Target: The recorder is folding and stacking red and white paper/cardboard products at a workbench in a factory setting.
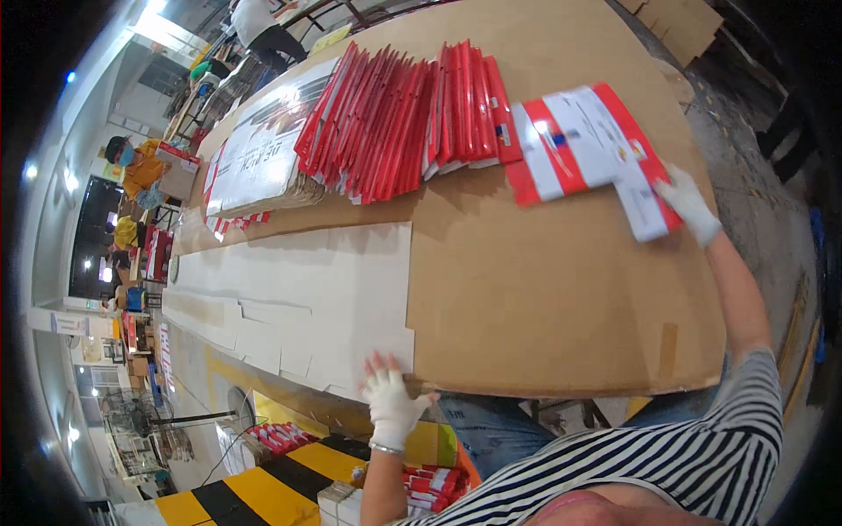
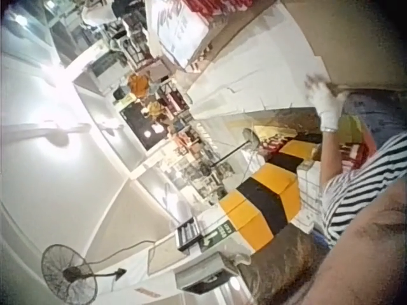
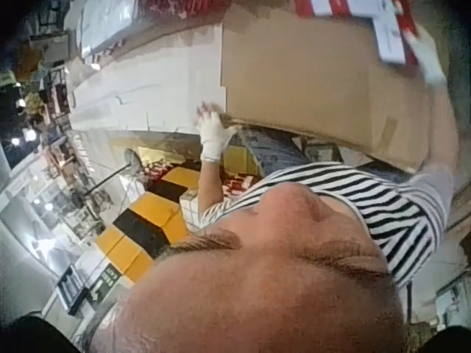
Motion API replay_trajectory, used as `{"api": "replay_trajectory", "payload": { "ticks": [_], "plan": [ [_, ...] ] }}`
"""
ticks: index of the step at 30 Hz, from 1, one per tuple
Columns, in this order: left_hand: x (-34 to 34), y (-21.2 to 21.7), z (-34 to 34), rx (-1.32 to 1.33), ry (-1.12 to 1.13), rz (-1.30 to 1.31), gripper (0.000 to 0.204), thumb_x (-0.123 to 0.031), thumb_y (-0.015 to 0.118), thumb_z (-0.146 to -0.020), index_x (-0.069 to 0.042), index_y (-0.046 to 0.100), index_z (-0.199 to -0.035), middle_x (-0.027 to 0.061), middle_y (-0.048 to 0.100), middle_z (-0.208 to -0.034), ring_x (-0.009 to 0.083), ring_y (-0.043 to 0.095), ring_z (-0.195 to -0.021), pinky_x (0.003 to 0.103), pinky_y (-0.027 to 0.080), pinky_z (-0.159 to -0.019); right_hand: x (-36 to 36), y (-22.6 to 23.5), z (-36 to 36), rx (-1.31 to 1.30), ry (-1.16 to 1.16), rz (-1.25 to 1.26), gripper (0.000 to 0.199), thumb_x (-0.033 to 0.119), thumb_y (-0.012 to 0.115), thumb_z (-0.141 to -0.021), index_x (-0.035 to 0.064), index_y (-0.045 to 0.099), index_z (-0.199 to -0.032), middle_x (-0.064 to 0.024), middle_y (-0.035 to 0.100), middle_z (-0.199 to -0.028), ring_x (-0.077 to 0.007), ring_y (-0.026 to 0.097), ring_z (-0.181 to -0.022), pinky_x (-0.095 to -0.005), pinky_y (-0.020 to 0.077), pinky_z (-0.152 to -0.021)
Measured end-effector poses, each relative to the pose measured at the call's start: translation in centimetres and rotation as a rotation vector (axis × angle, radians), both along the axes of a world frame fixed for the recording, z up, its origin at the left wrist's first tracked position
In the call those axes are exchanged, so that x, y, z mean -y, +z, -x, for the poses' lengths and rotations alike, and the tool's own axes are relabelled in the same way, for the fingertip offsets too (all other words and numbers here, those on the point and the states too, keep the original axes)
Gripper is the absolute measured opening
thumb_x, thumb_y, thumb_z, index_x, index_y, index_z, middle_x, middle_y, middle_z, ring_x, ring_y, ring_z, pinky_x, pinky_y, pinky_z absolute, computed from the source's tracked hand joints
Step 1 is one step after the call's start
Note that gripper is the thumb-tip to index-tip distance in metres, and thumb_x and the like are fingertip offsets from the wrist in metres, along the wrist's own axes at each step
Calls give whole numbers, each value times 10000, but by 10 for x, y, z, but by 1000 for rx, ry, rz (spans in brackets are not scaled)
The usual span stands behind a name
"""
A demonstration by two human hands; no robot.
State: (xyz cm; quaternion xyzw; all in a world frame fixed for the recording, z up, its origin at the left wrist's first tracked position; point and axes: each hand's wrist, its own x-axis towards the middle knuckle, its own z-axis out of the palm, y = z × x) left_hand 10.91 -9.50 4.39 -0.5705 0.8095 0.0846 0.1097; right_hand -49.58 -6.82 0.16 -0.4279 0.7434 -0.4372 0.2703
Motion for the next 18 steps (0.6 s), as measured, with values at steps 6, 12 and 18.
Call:
{"api": "replay_trajectory", "payload": {
  "ticks": [6,12,18],
  "plan": [
    [1,-48,-47,-47,-30,153,861,-196,757,-713,23,339,-1433,257,295,-1507,425,282,-1396,494,305,-1107,239,-30,-51,55,109,1,476,151,590,-808,-10,576,-1255,-151,688,-928,-200,664,-787,-352,528,-733],
    [-11,3,-44,-314,-61,450,364,-23,671,-774,-52,617,-1133,157,642,-1124,328,620,-1027,391,517,-848,176,12,-156,-537,85,-36,565,307,621,-835,-17,507,-1283,-235,574,-1189,-377,525,-1140,-432,422,-976],
    [-71,49,52,-483,-467,394,121,-125,628,-809,-99,651,-925,44,652,-893,208,637,-778,341,522,-637,-48,73,-322,-769,846,630,449,304,680,-720,114,631,-1124,-49,627,-1076,-216,588,-1041,-413,443,-952]
  ]
}}
